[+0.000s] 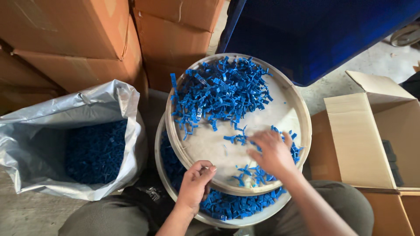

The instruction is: The person sits on the floor and sorts blue plastic pieces by hand on a white circular tray, picking up pieces and moving them around. The person occasionally transfers pieces into a nearby white bag.

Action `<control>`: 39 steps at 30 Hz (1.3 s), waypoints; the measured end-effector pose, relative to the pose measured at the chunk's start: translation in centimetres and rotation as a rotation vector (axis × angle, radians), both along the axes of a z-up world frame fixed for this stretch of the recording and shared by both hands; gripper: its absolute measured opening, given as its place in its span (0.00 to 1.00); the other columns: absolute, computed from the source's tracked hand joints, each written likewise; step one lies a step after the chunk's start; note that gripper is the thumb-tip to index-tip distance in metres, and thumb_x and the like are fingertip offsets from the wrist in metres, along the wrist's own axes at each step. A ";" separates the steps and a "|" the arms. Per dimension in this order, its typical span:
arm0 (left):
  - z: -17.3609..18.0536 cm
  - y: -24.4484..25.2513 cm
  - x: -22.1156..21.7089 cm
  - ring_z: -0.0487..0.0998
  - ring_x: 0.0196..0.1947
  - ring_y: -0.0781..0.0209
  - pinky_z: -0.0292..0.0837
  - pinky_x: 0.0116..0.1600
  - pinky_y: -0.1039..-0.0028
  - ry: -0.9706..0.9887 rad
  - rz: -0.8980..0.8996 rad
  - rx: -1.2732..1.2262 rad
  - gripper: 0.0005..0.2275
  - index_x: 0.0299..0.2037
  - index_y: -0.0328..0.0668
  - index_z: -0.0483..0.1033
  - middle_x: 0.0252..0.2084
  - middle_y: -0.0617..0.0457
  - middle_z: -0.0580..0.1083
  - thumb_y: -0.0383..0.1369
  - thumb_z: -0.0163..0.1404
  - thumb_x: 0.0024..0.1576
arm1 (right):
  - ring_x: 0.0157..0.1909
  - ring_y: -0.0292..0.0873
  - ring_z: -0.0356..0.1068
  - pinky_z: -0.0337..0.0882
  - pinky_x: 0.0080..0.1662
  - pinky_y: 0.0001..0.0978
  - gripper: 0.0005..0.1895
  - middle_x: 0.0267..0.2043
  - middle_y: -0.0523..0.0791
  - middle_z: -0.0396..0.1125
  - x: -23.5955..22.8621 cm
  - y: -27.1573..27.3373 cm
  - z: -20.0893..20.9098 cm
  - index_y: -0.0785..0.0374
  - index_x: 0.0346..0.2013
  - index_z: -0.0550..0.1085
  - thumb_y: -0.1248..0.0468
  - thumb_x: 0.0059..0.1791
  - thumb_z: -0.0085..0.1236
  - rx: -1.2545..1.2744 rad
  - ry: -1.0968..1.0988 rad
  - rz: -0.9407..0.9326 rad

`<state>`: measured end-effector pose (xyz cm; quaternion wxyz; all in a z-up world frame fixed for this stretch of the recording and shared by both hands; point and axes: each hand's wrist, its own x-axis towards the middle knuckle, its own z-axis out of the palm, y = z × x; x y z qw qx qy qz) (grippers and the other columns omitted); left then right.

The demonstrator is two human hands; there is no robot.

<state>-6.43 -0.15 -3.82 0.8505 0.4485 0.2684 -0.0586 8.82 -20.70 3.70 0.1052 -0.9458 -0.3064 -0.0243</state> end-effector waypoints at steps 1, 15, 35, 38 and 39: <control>0.1 -0.2 0.1 0.61 0.12 0.71 0.48 0.15 0.77 -0.004 -0.021 0.013 0.09 0.41 0.38 0.76 0.22 0.58 0.68 0.34 0.57 0.56 | 0.61 0.50 0.64 0.48 0.62 0.67 0.21 0.52 0.43 0.72 0.9 0.2 -0.7 0.47 0.47 0.80 0.53 0.40 0.64 -0.026 -0.079 0.053; -1.0 -1.6 0.5 0.62 0.16 0.72 0.53 0.20 0.78 -0.010 -0.055 -0.001 0.15 0.51 0.39 0.73 0.25 0.57 0.68 0.34 0.59 0.56 | 0.47 0.49 0.71 0.61 0.53 0.47 0.15 0.40 0.44 0.73 -5.8 2.9 -2.1 0.55 0.40 0.77 0.57 0.41 0.67 0.296 0.057 0.090; 1.9 -3.9 2.5 0.63 0.18 0.76 0.55 0.22 0.80 -0.194 -0.100 0.376 0.09 0.36 0.39 0.76 0.20 0.64 0.66 0.34 0.49 0.65 | 0.36 0.31 0.68 0.72 0.40 0.26 0.19 0.39 0.42 0.73 -7.0 1.5 -4.2 0.64 0.55 0.70 0.55 0.56 0.50 1.088 0.917 -0.073; 2.9 -4.2 3.0 0.61 0.20 0.77 0.54 0.24 0.81 -0.219 -0.167 0.408 0.08 0.40 0.39 0.79 0.22 0.65 0.66 0.33 0.49 0.64 | 0.31 0.29 0.63 0.65 0.33 0.25 0.18 0.32 0.39 0.68 -6.8 1.6 -4.7 0.63 0.52 0.73 0.53 0.56 0.49 1.164 1.017 -0.180; 3.2 -4.2 3.0 0.61 0.19 0.76 0.53 0.23 0.81 -0.152 -0.151 0.342 0.07 0.40 0.39 0.79 0.21 0.64 0.66 0.33 0.50 0.63 | 0.27 0.29 0.59 0.61 0.29 0.25 0.19 0.30 0.38 0.66 -6.7 1.6 -4.6 0.63 0.50 0.75 0.52 0.56 0.49 1.145 1.066 -0.228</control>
